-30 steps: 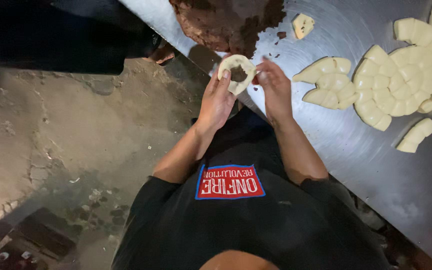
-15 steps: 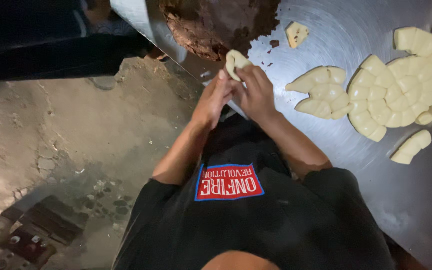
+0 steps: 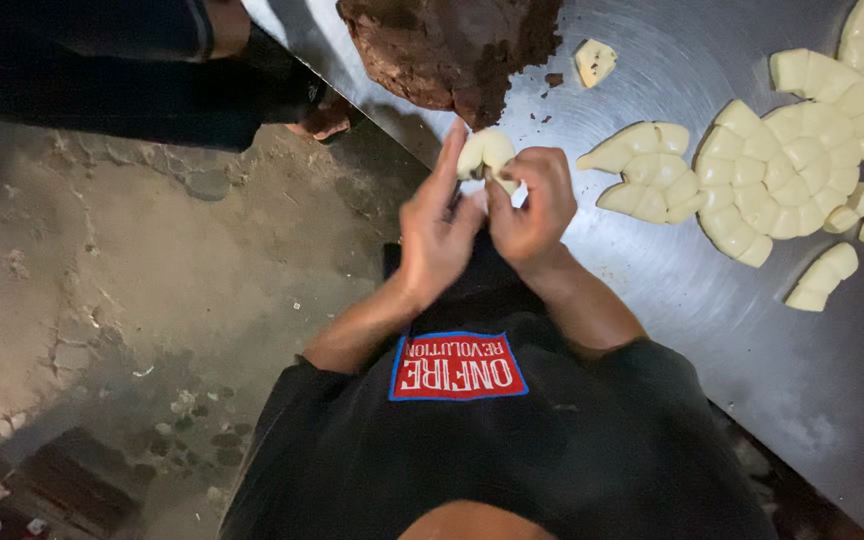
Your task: The person flattens pieces of white dough, adds a dark filling to the center, and folds the dough over the filling to form small round balls on a metal table.
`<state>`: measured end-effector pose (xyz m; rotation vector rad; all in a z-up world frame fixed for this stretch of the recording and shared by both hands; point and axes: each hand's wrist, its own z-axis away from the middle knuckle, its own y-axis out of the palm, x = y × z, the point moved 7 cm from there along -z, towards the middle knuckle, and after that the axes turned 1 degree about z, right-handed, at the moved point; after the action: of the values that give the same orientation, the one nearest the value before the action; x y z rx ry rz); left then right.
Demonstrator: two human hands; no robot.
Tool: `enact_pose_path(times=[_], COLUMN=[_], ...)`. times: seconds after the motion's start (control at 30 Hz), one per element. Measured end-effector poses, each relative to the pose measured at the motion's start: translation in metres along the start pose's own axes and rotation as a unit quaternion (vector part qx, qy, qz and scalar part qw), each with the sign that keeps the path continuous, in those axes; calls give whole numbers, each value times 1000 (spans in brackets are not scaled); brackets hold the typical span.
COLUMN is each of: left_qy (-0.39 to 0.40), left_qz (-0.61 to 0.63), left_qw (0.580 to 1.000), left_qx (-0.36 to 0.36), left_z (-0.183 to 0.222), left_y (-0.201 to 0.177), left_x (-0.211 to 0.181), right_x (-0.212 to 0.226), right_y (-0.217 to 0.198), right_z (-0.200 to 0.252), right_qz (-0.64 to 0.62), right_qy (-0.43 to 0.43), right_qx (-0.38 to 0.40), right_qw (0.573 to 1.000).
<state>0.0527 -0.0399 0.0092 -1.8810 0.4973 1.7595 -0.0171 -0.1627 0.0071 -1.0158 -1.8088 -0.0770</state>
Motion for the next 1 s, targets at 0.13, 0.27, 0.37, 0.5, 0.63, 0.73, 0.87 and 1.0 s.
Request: enact_pose_path(times=[0.13,0.27,0.37,0.5,0.63,0.73,0.87,1.0], left_qy=[190,52,22,-73,-49,57,118,-53], left_qz=[57,228,238,322,258,200,108,268], left_qw=[976,956,971,944,961,966,986,957], left_qx=[93,179,28,-21,83,156,-46,-98], left_z=[15,15,16,-2,2,2,5,-15], left_y=[8,-8,-10,-6,0,3,-4,-3], left_x=[-52,-35,-8,30,17,-15,-31,12], right_x=[28,34,29,80,72,53,48,80], right_y=[11,-23,-43,-44,-57,-55,-35,-31], right_z=[6,-10,-23,-39,-45,-48,-22,-11], right_qz=[61,98,-48,-63,-52,-282,-191,-11], right_qy=[-97,-78,92,-102,-121,16,101,-63], right_qx=[-17,-54,45,198,197,216,132,76], right_qw=[993,991,994,973,972,935,967,995])
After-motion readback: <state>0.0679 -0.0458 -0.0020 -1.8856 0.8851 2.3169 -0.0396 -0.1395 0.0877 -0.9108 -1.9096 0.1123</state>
